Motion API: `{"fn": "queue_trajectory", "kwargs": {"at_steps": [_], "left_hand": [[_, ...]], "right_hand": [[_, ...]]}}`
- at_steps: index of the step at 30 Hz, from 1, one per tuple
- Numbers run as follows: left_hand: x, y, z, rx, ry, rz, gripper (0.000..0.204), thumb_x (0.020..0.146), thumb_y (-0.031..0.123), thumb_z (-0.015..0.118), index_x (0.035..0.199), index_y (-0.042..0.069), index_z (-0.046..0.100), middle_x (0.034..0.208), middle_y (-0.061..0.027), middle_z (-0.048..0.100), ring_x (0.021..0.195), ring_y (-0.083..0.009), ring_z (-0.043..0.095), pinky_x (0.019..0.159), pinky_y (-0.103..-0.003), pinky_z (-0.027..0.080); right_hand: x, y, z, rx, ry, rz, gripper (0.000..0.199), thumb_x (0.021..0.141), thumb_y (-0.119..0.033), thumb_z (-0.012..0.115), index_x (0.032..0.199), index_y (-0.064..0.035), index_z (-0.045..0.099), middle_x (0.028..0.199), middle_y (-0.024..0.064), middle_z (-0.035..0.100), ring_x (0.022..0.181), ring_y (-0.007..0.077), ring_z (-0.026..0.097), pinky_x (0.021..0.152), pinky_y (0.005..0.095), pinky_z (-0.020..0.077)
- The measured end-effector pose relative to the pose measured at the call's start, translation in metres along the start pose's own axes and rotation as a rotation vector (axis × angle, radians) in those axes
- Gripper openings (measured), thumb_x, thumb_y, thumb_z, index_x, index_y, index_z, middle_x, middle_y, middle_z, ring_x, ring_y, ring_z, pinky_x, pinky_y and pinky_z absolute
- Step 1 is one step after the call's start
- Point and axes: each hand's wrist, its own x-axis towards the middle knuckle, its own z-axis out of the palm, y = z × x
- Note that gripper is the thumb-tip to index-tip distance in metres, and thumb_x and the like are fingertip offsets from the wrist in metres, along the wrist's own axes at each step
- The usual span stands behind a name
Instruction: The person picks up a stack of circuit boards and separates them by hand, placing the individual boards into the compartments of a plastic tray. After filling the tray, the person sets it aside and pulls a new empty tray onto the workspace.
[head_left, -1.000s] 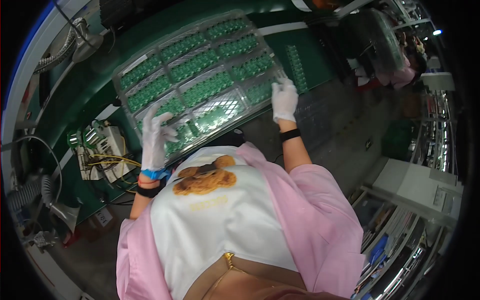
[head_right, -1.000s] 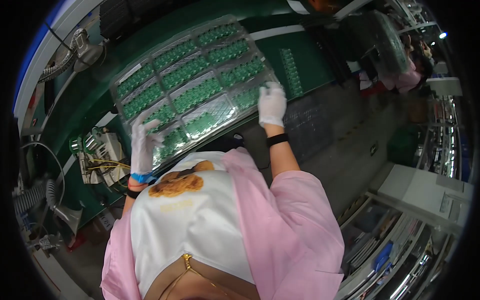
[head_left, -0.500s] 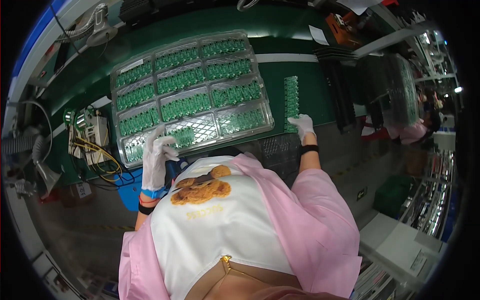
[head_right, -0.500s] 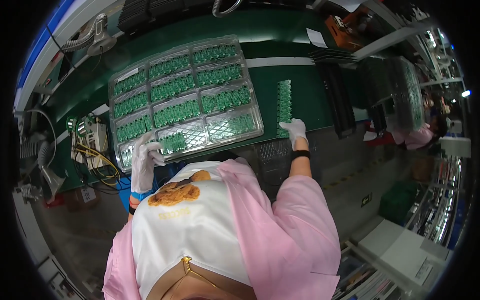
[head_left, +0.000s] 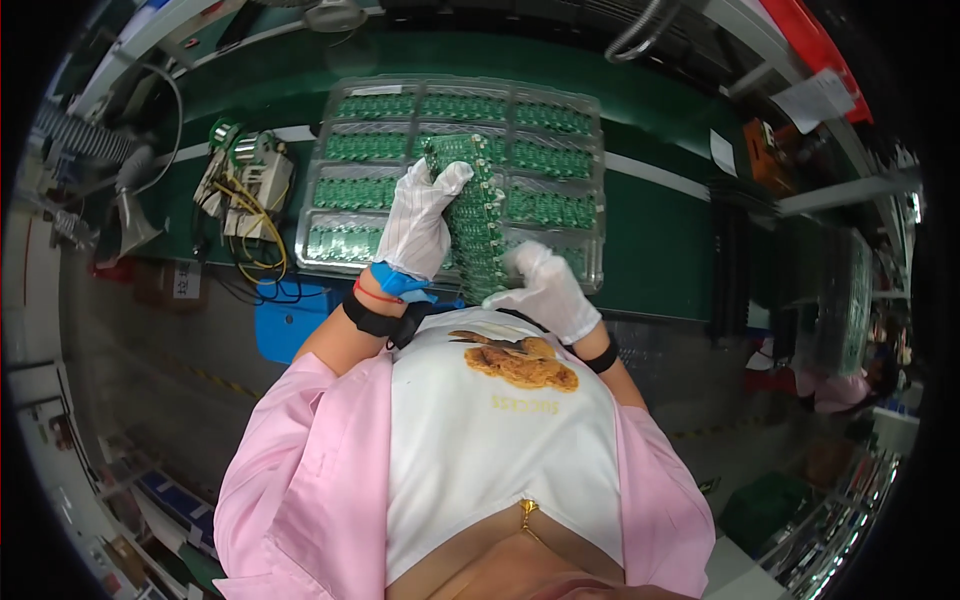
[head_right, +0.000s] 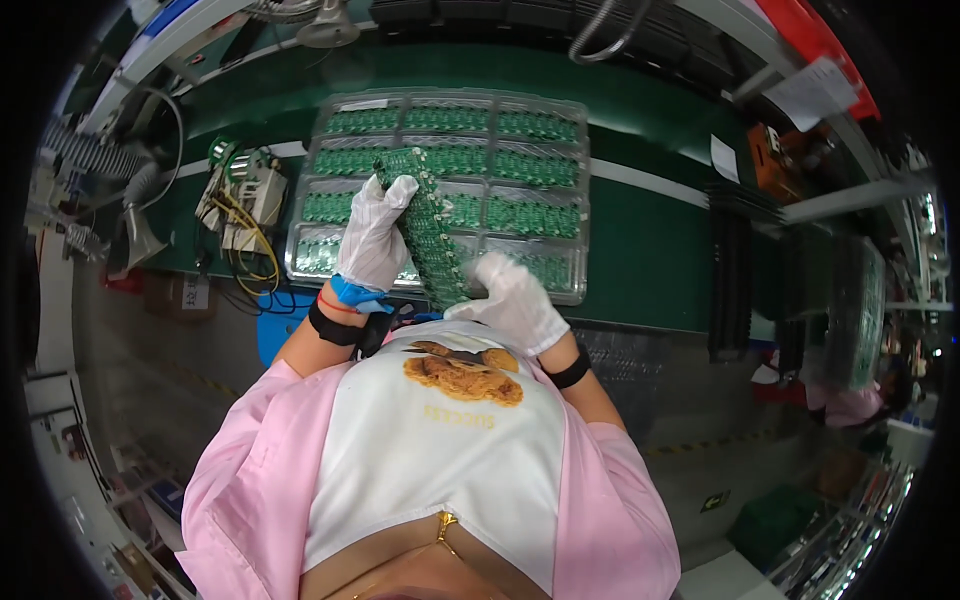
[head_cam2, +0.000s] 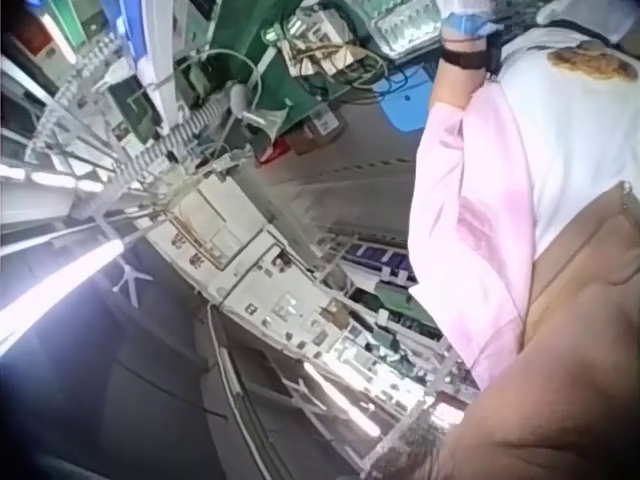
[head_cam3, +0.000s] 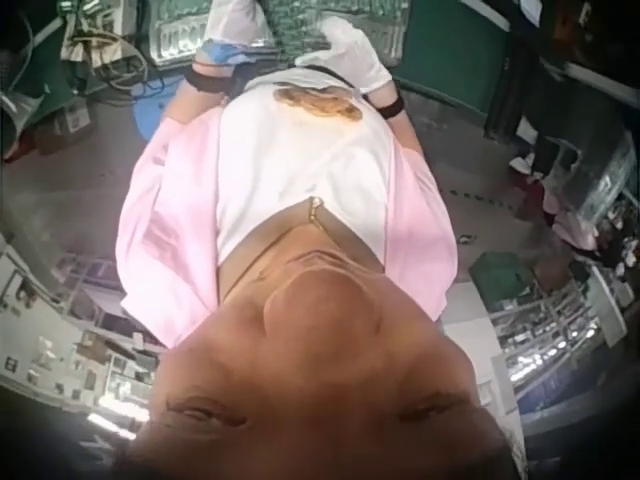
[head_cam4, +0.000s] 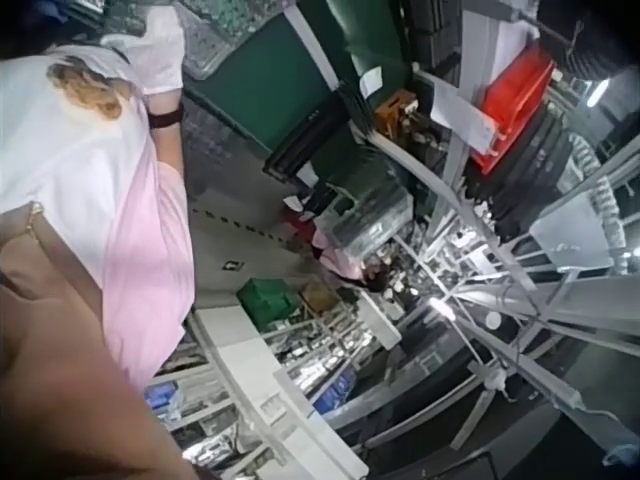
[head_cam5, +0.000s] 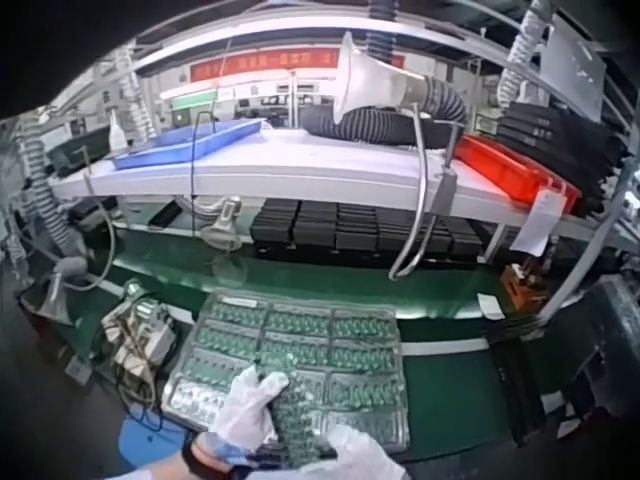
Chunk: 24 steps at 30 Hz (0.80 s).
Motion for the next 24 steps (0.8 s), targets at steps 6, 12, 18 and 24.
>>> {"fn": "queue_trajectory", "kwargs": {"at_steps": [6,12,18,24], "left_hand": [[-0.022,0.032,-0.022,1.091,-0.064,0.28,0.018,0.076,0.01,0.067,0.094,0.011,0.067,0.099,-0.0157,0.06,0.082,-0.0311,0.059,0.069,-0.036,0.049],[-0.04,0.037,-0.058,1.382,-0.18,0.597,0.013,0.075,0.014,0.069,0.087,0.011,0.068,0.091,-0.0138,0.062,0.077,-0.0283,0.059,0.065,-0.036,0.048],[-0.04,0.046,-0.083,0.932,-0.447,0.517,0.016,0.08,0.019,0.066,0.081,0.004,0.063,0.086,-0.0119,0.066,0.073,-0.0246,0.063,0.066,-0.032,0.048],[-0.027,0.067,-0.125,0.339,0.172,0.163,0.024,0.088,0.014,0.059,0.107,-0.001,0.055,0.089,-0.0105,0.066,0.084,-0.0157,0.064,0.081,-0.029,0.052]], "right_hand": [[0.081,-0.053,-0.017,-0.012,0.159,-0.041,0.036,0.067,-0.021,0.079,0.092,-0.0009,0.063,0.083,0.0142,0.062,0.07,0.029,0.061,0.061,0.0373,0.0476],[0.106,-0.058,0.014,-0.055,-0.086,-0.215,0.015,0.079,-0.012,0.066,0.09,-0.0024,0.062,0.085,0.013,0.06,0.065,0.0289,0.058,0.061,0.0343,0.0466],[0.105,-0.055,0.03,0.087,-0.18,-0.056,0.009,0.084,-0.01,0.059,0.087,-0.0014,0.06,0.082,0.0124,0.058,0.063,0.029,0.056,0.061,0.0344,0.0467],[0.053,0.012,0.079,0.563,0.105,1.059,0.014,0.085,-0.012,0.059,0.092,0.0006,0.059,0.08,0.0125,0.058,0.063,0.0298,0.059,0.063,0.0339,0.0496]]}}
